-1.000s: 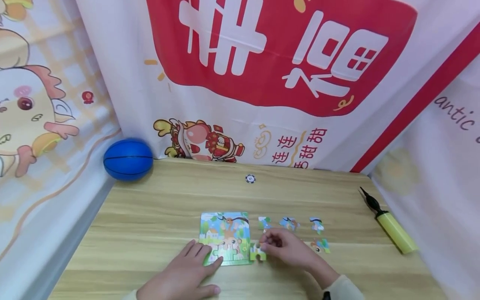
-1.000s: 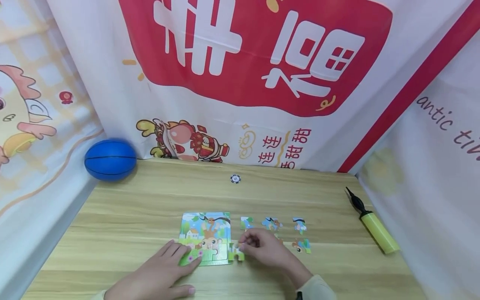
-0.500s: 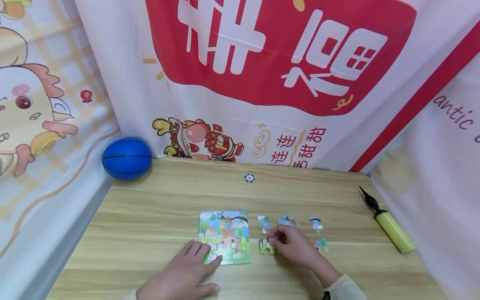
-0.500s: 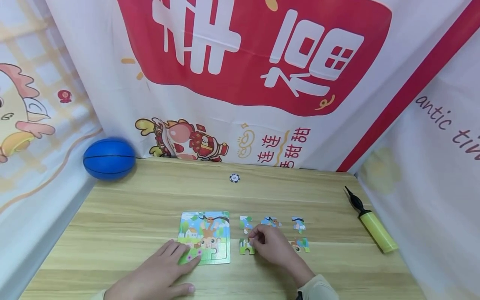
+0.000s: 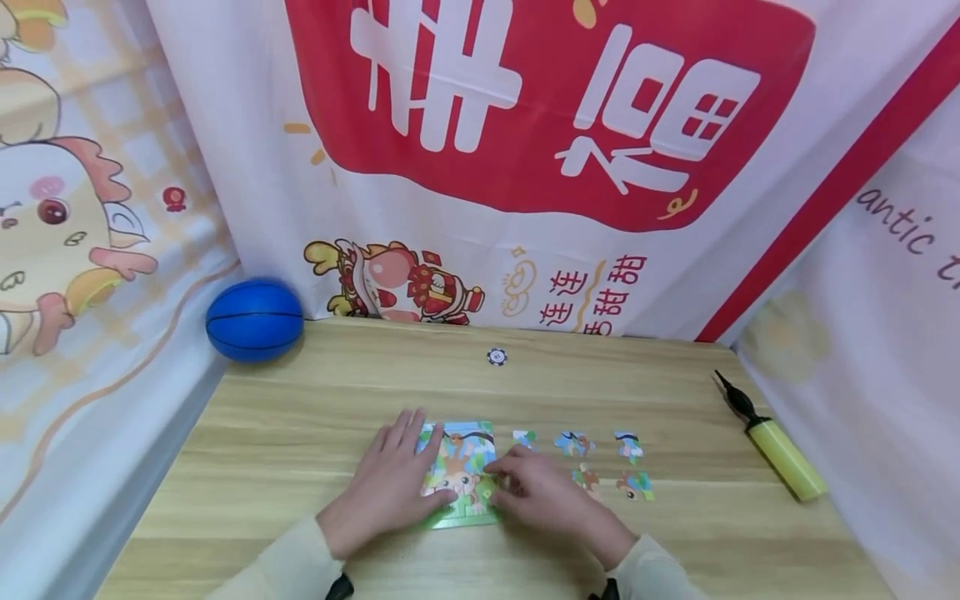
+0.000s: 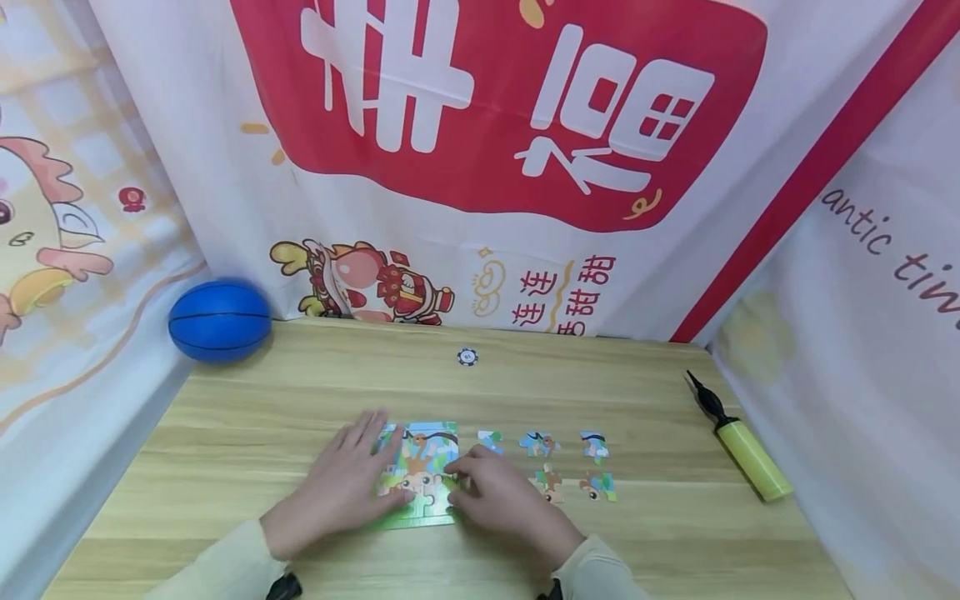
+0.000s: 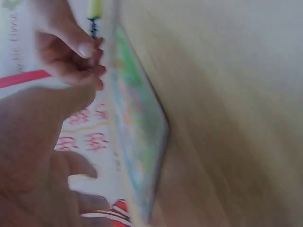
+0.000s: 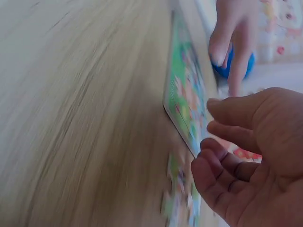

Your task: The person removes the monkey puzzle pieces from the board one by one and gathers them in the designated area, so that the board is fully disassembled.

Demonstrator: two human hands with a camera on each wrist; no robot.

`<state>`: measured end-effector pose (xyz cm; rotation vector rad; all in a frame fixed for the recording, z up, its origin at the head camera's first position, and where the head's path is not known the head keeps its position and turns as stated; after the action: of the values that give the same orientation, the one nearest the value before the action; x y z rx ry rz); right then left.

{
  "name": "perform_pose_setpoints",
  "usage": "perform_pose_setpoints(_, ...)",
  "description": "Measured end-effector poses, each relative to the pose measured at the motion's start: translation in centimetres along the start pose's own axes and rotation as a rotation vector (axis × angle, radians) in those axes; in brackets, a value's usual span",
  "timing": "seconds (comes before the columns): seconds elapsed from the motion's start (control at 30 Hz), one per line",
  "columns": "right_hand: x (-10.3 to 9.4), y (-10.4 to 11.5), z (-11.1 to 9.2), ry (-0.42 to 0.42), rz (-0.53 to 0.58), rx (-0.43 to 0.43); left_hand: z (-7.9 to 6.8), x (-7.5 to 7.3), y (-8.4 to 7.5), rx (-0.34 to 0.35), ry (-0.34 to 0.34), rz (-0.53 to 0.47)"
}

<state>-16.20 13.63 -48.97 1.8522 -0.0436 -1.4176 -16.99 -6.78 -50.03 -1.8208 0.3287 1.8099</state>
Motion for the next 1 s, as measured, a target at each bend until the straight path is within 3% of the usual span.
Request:
perform_pose_setpoints(0.13,1.4,0.7,1.0,0.045,-0.086,-0.019,0.9,2.0,0.8,-0.037,0.118,-0.014)
perform_pose_setpoints(0.2,1.8,0.8,1.3,0.053,-0.113,-0.015,0.9,2.3,1.0,-0.05,0.136,-0.023)
perform_pose_setpoints(0.4,1.7,0.7,1.7,0.047,-0.135,0.037,1.0,1.5,0.5,-0.041,0.141,-0.039)
perform_pose_setpoints(0.73,1.4,1.0,2.0,0.01,-0.144,0.026,1.1,1.2,0.5,-0.071,0.161,-0.009)
perform_pose_setpoints(1.0,1.1,1.5,1.8,0.012,0.002,-0.006,1.1,1.4,0.5,-0.059,0.14,0.017)
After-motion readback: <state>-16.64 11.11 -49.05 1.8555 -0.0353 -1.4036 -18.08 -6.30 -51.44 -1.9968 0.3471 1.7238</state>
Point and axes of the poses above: each hand's wrist, its own z-axis towards the middle knuckle, its own x-axis out of the palm, y = z × x, the point moved 6 cm from there along z, towards the middle knuckle, and after that the axes turned 2 degrees about x, right-handed, at the moved point
